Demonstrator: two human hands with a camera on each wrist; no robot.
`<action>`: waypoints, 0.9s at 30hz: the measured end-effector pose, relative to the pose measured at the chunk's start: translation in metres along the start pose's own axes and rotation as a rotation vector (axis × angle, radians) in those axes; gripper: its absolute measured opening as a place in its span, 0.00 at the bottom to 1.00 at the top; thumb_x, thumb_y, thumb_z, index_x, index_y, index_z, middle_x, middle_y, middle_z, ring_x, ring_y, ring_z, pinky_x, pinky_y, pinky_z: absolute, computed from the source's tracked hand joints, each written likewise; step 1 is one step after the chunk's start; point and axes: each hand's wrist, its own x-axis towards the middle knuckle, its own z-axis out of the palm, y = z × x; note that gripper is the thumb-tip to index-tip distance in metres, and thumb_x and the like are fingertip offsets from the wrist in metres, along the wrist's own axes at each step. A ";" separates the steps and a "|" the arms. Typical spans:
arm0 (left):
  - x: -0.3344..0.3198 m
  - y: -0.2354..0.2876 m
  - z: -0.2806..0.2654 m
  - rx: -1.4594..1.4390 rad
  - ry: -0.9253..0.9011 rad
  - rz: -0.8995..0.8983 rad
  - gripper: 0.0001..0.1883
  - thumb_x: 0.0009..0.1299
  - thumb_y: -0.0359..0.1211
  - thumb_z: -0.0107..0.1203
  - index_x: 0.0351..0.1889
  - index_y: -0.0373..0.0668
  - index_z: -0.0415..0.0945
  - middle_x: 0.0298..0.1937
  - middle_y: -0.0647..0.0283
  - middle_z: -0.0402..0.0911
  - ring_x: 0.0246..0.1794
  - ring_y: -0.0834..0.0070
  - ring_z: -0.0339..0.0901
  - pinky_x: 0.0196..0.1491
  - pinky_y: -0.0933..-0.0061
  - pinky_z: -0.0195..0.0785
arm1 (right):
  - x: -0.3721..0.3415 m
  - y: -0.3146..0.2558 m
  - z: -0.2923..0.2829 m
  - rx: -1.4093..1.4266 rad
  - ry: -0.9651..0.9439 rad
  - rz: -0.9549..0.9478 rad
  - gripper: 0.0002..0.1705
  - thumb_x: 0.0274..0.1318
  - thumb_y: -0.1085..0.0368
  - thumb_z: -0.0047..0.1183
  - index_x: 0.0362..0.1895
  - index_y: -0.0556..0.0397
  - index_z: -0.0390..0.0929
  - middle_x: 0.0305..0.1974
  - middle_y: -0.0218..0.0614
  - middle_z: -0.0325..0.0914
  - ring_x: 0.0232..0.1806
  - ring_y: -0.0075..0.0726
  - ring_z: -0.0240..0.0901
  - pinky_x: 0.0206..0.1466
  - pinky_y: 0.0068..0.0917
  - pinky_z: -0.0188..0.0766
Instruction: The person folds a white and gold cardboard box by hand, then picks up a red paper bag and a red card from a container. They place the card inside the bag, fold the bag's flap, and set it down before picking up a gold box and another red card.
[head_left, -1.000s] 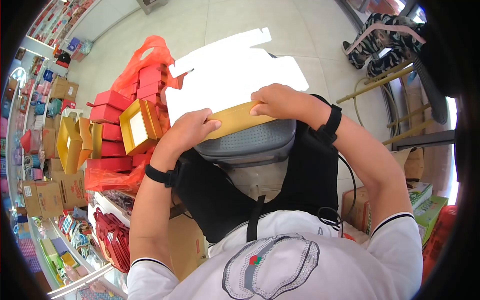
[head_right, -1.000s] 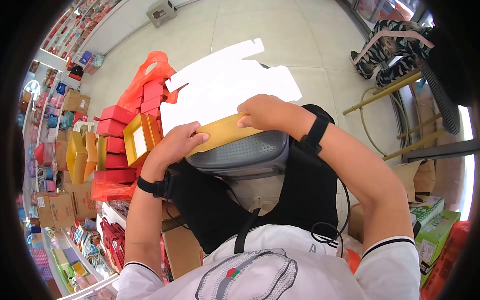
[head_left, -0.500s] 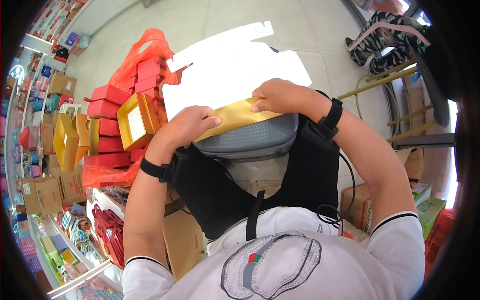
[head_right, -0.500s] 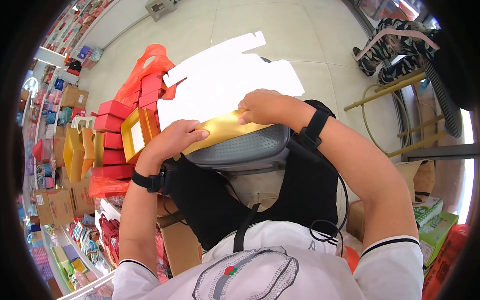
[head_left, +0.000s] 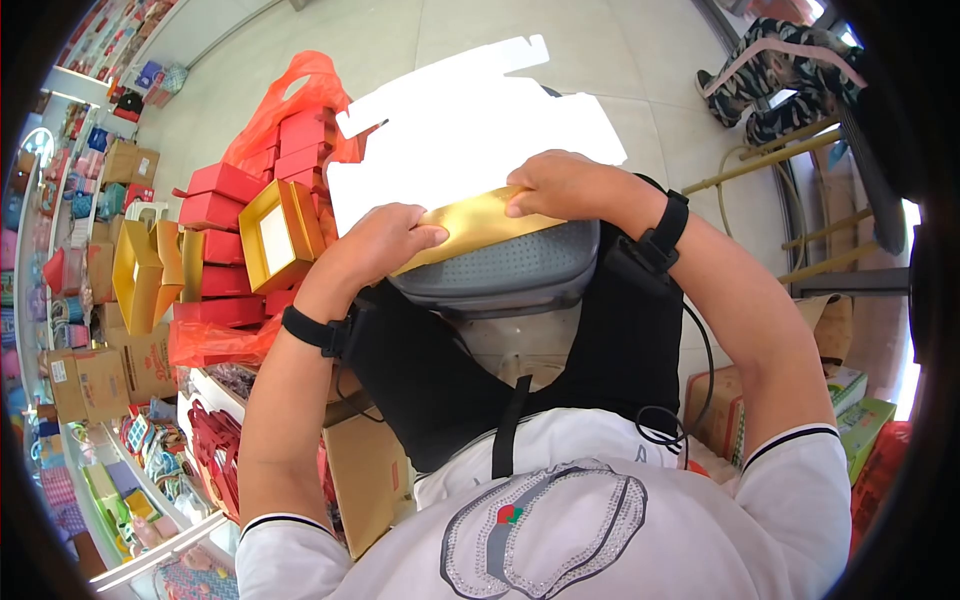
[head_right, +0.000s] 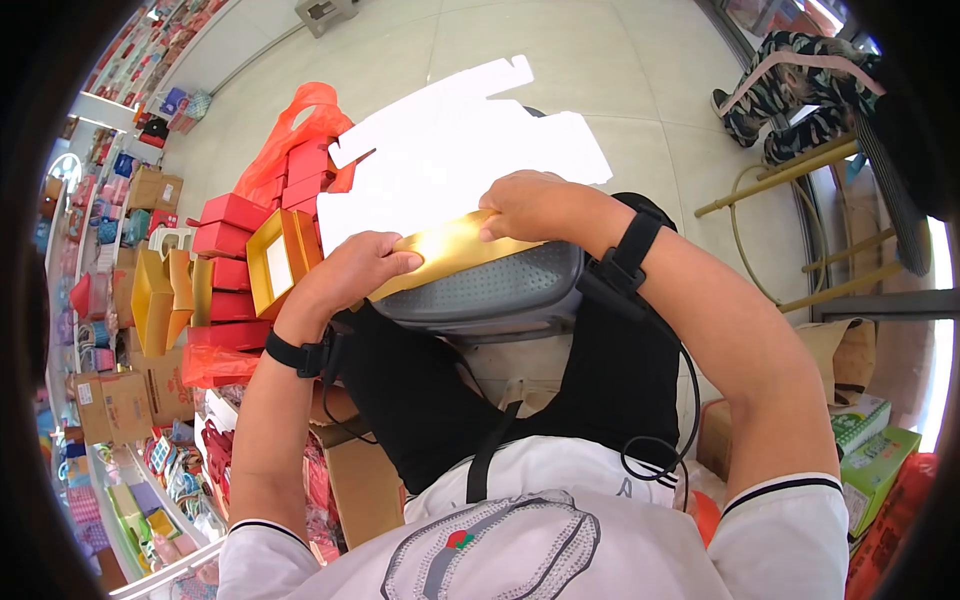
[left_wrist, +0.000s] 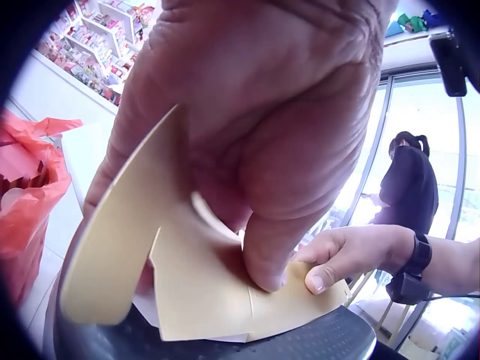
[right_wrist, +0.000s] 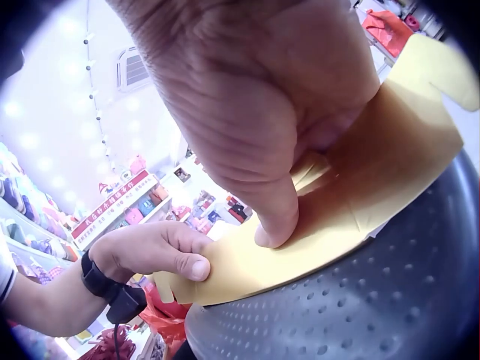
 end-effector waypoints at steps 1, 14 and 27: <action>0.001 -0.001 0.001 0.008 0.013 0.008 0.26 0.77 0.51 0.61 0.39 0.30 0.78 0.27 0.56 0.74 0.29 0.67 0.68 0.37 0.60 0.68 | 0.001 0.000 0.001 -0.007 0.004 -0.002 0.21 0.67 0.51 0.61 0.48 0.56 0.87 0.44 0.50 0.86 0.53 0.56 0.81 0.58 0.47 0.74; -0.001 0.010 0.009 0.263 0.104 0.051 0.25 0.77 0.49 0.60 0.37 0.31 0.81 0.33 0.40 0.82 0.36 0.44 0.80 0.42 0.51 0.71 | -0.001 -0.012 -0.003 -0.085 -0.051 0.065 0.23 0.69 0.47 0.62 0.54 0.51 0.88 0.52 0.42 0.87 0.62 0.51 0.80 0.64 0.46 0.73; -0.009 0.005 0.011 0.339 0.149 0.064 0.24 0.77 0.47 0.60 0.33 0.32 0.79 0.31 0.41 0.81 0.35 0.43 0.80 0.42 0.49 0.71 | 0.000 0.009 0.000 -0.047 0.076 -0.025 0.23 0.62 0.49 0.68 0.47 0.56 0.85 0.43 0.51 0.86 0.52 0.58 0.82 0.54 0.48 0.75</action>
